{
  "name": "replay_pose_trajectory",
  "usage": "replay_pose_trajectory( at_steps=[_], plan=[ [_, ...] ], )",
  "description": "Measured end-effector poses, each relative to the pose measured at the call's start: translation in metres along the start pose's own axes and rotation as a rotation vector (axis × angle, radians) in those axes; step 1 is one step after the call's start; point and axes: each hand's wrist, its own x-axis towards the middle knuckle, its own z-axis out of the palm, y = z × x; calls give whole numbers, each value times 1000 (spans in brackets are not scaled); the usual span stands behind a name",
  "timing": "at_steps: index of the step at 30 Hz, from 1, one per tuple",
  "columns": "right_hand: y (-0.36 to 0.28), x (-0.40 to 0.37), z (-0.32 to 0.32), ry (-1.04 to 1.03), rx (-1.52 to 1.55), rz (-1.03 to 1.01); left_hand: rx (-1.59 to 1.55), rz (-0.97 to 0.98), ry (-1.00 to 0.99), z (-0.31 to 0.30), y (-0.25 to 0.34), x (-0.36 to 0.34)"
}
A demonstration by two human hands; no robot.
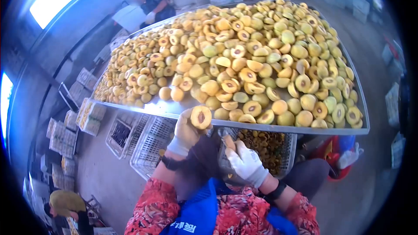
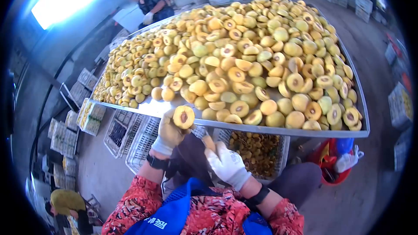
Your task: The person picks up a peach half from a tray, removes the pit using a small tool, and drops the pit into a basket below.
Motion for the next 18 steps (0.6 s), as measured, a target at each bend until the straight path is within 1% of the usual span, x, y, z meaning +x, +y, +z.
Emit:
replay_pose_trajectory(
  at_steps=[1,4,5,7,8,10,11,13,14,16,17,18],
  plan=[
    [-3,3,-1,-38,67,149,2,-24,-9,8,-7,-8],
    [-15,8,-8,-27,102,264,-34,-37,-9,26,-31,-21],
    [-15,7,-9,-22,102,277,-24,-6,-9,29,-38,-23],
    [-13,6,-8,-22,68,278,13,55,-33,31,-51,-24],
    [-14,5,-9,-18,70,284,16,48,-36,33,-55,-25],
    [-15,4,-10,-53,-10,317,72,150,-62,37,-61,-27],
    [-15,3,-11,-51,-8,320,75,148,-63,38,-63,-28],
    [-14,2,-12,-55,-49,314,140,221,-29,40,-67,-27],
    [-12,1,-11,-54,-48,316,141,219,-30,43,-68,-30],
    [-4,-1,-10,-2,-14,279,25,188,-53,56,-63,-37],
    [-2,-1,-12,-1,-15,279,25,188,-54,54,-64,-36],
    [-1,-1,-15,-7,-46,233,64,193,-40,50,-65,-33]
  ],
)
